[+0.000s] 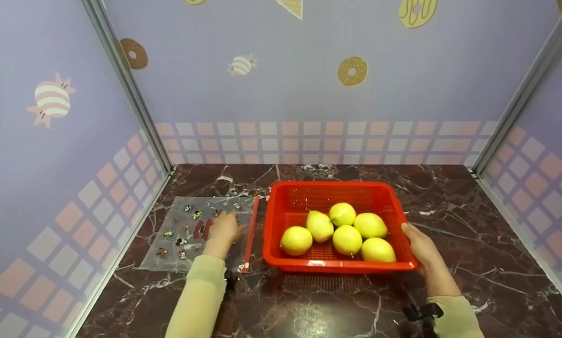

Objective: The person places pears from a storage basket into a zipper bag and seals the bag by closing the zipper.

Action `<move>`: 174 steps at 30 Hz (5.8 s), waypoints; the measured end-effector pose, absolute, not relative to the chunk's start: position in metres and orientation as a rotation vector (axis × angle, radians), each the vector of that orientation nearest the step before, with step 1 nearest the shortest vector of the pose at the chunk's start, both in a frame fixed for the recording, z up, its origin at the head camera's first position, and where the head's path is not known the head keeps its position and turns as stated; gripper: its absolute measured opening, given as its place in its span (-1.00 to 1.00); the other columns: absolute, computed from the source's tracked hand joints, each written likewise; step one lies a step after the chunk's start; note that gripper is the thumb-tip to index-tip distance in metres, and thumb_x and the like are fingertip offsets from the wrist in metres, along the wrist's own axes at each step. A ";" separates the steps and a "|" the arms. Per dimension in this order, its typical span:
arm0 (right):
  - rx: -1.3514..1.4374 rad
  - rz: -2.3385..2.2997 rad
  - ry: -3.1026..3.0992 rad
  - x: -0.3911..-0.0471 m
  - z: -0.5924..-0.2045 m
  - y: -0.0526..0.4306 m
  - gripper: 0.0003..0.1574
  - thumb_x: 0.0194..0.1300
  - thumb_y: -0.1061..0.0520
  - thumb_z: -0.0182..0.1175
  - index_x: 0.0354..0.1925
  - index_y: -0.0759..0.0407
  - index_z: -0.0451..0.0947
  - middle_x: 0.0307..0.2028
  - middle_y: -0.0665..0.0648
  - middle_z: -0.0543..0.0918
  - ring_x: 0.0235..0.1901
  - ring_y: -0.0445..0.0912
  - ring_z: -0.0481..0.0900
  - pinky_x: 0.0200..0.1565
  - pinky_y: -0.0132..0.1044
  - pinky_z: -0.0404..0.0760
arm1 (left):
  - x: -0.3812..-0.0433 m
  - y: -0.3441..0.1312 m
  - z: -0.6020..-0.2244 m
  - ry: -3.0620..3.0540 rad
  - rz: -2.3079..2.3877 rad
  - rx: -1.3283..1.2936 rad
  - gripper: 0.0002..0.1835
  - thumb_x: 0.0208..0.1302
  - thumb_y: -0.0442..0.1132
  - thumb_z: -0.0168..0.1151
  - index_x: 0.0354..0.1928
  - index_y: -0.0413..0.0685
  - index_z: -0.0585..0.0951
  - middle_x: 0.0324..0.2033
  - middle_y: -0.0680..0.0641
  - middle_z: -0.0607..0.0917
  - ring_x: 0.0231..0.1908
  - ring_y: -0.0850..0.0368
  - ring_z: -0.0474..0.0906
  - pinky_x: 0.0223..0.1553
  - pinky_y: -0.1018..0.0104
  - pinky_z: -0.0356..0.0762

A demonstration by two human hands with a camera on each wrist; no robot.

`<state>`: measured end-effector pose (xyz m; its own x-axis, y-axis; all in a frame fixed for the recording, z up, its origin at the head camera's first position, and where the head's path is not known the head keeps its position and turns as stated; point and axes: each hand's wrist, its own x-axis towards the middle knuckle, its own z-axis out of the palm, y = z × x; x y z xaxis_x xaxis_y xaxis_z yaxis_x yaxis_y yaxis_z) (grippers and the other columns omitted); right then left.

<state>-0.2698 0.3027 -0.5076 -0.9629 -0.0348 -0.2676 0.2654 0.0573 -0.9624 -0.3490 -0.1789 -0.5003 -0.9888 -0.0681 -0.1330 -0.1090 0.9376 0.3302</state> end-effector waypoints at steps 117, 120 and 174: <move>-0.299 -1.269 2.557 -0.343 -0.426 0.094 -0.54 0.52 -0.17 0.15 -0.35 0.13 0.64 -0.65 0.03 0.54 -0.68 -0.15 0.43 -0.56 -0.37 0.36 | -0.256 -0.109 -0.401 3.344 1.377 -0.118 -0.71 0.46 -0.29 0.17 0.06 -0.24 0.75 -0.20 -0.27 0.83 -0.43 -0.13 0.72 -0.32 -0.03 0.64; -0.333 -1.326 2.529 -0.342 -0.423 0.097 -0.55 0.55 -0.18 0.10 -0.31 0.13 0.57 -0.56 0.06 0.56 -0.61 -0.15 0.49 -0.50 -0.35 0.41 | -0.257 -0.107 -0.402 3.335 1.400 -0.098 -0.70 0.48 -0.27 0.17 0.07 -0.27 0.74 -0.15 -0.29 0.82 -0.37 -0.19 0.75 -0.27 -0.07 0.67; -0.679 -0.133 2.615 -0.376 -0.444 0.116 -0.07 0.08 0.12 0.51 0.42 -0.10 0.46 0.46 0.30 0.42 0.55 0.33 0.16 0.48 0.26 0.24 | -0.267 -0.116 -0.411 3.369 1.427 -0.173 -0.72 0.45 -0.25 0.17 0.05 -0.17 0.76 -0.45 -0.19 0.79 -0.44 -0.15 0.69 -0.31 -0.11 0.61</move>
